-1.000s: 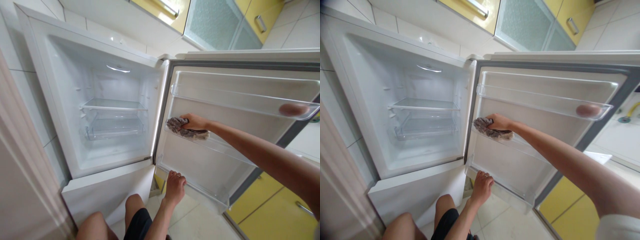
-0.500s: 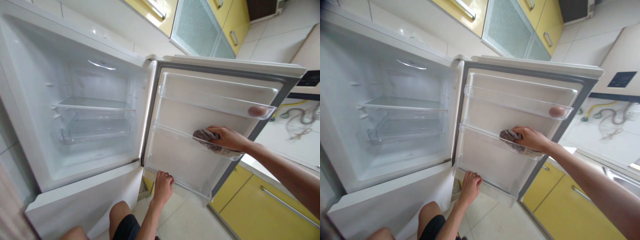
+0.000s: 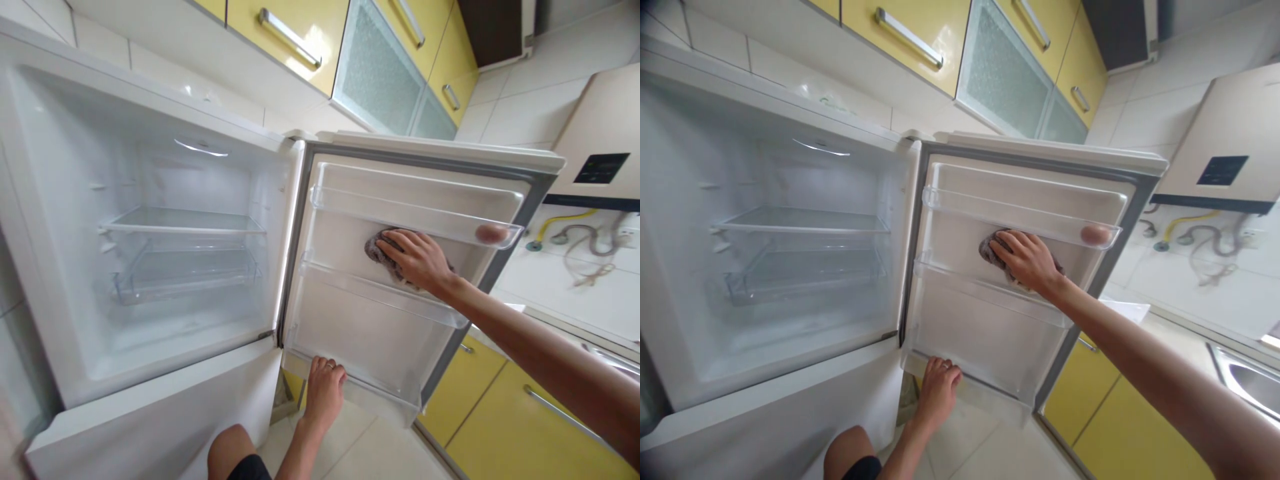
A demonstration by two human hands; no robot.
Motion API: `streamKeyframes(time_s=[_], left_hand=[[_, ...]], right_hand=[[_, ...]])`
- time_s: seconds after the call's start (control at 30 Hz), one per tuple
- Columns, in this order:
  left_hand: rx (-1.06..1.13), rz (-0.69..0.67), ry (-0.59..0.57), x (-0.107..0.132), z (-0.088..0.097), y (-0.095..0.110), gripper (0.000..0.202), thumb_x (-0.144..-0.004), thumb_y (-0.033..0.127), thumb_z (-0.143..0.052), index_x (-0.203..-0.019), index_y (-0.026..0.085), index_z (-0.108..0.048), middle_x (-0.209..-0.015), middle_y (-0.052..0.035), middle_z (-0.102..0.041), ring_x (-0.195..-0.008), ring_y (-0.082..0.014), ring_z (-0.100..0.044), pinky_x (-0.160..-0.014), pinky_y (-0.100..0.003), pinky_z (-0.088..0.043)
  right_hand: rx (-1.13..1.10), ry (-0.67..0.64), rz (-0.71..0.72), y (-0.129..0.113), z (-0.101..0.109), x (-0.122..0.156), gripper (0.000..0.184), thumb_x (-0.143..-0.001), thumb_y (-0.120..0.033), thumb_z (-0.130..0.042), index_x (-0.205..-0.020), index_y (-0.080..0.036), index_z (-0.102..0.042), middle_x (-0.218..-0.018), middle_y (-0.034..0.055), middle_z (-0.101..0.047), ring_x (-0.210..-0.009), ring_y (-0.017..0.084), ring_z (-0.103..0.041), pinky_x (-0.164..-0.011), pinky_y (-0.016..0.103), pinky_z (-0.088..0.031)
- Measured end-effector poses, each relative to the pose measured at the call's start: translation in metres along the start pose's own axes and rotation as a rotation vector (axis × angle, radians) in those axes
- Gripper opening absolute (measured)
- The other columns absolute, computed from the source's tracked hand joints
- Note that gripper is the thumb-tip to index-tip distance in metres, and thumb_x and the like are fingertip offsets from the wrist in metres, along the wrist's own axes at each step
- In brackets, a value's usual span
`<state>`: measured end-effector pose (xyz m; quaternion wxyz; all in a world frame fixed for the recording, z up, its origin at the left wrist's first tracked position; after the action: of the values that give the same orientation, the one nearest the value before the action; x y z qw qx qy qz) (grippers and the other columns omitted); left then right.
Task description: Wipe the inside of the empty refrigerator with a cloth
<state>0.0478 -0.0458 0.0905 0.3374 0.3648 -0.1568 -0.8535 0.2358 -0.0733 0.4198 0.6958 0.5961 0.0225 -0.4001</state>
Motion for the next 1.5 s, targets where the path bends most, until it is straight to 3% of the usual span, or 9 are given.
streamKeyframes(time_s=[0.17, 0.4, 0.57, 0.77, 0.93, 1.13, 1.33, 1.5], left_hand=[[0.0, 0.0, 0.001, -0.001, -0.004, -0.001, 0.026, -0.093, 0.008, -0.05, -0.085, 0.022, -0.071, -0.089, -0.0043, -0.071, -0.094, -0.0227, -0.06, -0.096, -0.042, -0.038], [-0.008, 0.025, -0.031, -0.002, -0.005, -0.003, 0.026, -0.09, 0.005, -0.05, -0.082, 0.021, -0.07, -0.087, -0.0039, -0.07, -0.093, -0.0223, -0.059, -0.092, -0.039, -0.038], [0.007, 0.033, -0.036, -0.001, -0.003, -0.002, 0.026, -0.09, 0.005, -0.051, -0.08, 0.021, -0.069, -0.086, -0.0038, -0.07, -0.092, -0.0215, -0.059, -0.093, -0.039, -0.037], [0.013, 0.052, -0.043, -0.002, -0.005, -0.002, 0.026, -0.091, 0.007, -0.051, -0.081, 0.02, -0.07, -0.088, -0.004, -0.07, -0.094, -0.0219, -0.058, -0.093, -0.039, -0.036], [0.018, 0.068, -0.026, -0.003, -0.006, -0.002, 0.025, -0.092, 0.009, -0.051, -0.081, 0.022, -0.07, -0.088, -0.0035, -0.07, -0.094, -0.0223, -0.059, -0.091, -0.038, -0.036], [0.016, 0.051, -0.031, -0.003, -0.005, -0.004, 0.025, -0.092, 0.01, -0.052, -0.082, 0.021, -0.071, -0.088, -0.0046, -0.071, -0.094, -0.0232, -0.061, -0.096, -0.041, -0.038], [0.013, 0.027, 0.0, -0.002, -0.003, -0.003, 0.028, -0.089, 0.002, -0.052, -0.083, 0.021, -0.072, -0.089, -0.0043, -0.071, -0.096, -0.0229, -0.061, -0.098, -0.042, -0.038], [-0.012, 0.008, 0.007, -0.002, 0.0, -0.001, 0.026, -0.091, 0.004, -0.052, -0.083, 0.019, -0.072, -0.088, -0.0055, -0.071, -0.093, -0.0237, -0.06, -0.093, -0.041, -0.039]], right_hand=[[-0.013, 0.033, -0.018, -0.028, -0.021, -0.061, 0.034, -0.104, -0.017, -0.042, -0.128, -0.02, -0.066, -0.133, 0.0109, -0.066, -0.113, 0.024, -0.058, -0.085, 0.036, -0.042], [-0.148, -0.046, 0.0, -0.074, -0.047, -0.135, 0.03, -0.104, -0.023, -0.041, -0.122, -0.018, -0.065, -0.124, 0.0129, -0.066, -0.103, 0.026, -0.054, -0.078, 0.038, -0.034], [-0.139, -0.034, 0.014, -0.08, -0.05, -0.135, 0.027, -0.104, -0.022, -0.043, -0.122, -0.018, -0.063, -0.126, 0.0115, -0.066, -0.103, 0.026, -0.054, -0.077, 0.038, -0.033], [-0.008, 0.171, 0.203, -0.075, -0.046, -0.133, 0.031, -0.104, -0.015, -0.038, -0.124, -0.013, -0.062, -0.138, 0.0137, -0.061, -0.127, 0.03, -0.048, -0.086, 0.04, -0.038], [0.058, 0.213, 0.165, -0.077, -0.045, -0.146, 0.03, -0.103, -0.012, -0.04, -0.117, -0.009, -0.066, -0.135, 0.0159, -0.064, -0.127, 0.033, -0.053, -0.085, 0.041, -0.042], [0.059, 0.127, 0.156, -0.062, -0.035, -0.114, 0.032, -0.099, -0.01, -0.044, -0.118, -0.014, -0.07, -0.134, 0.0141, -0.065, -0.124, 0.03, -0.055, -0.086, 0.042, -0.043], [0.186, 0.064, 0.169, -0.023, 0.004, -0.041, 0.029, -0.096, -0.008, -0.048, -0.11, -0.014, -0.073, -0.128, 0.012, -0.069, -0.118, 0.03, -0.059, -0.084, 0.04, -0.046], [0.074, -0.006, 0.134, 0.008, 0.038, 0.022, 0.029, -0.093, -0.006, -0.054, -0.111, -0.016, -0.074, -0.126, 0.0113, -0.071, -0.113, 0.029, -0.064, -0.082, 0.039, -0.051]])
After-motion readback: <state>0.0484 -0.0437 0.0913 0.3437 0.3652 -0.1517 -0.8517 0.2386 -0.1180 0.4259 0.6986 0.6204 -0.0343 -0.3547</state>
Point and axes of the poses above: each hand's wrist, its own x-axis away from the middle knuckle, its own z-axis out of the back of the hand, y = z × x, the point moved 1 cm from there along -x, towards the middle knuckle
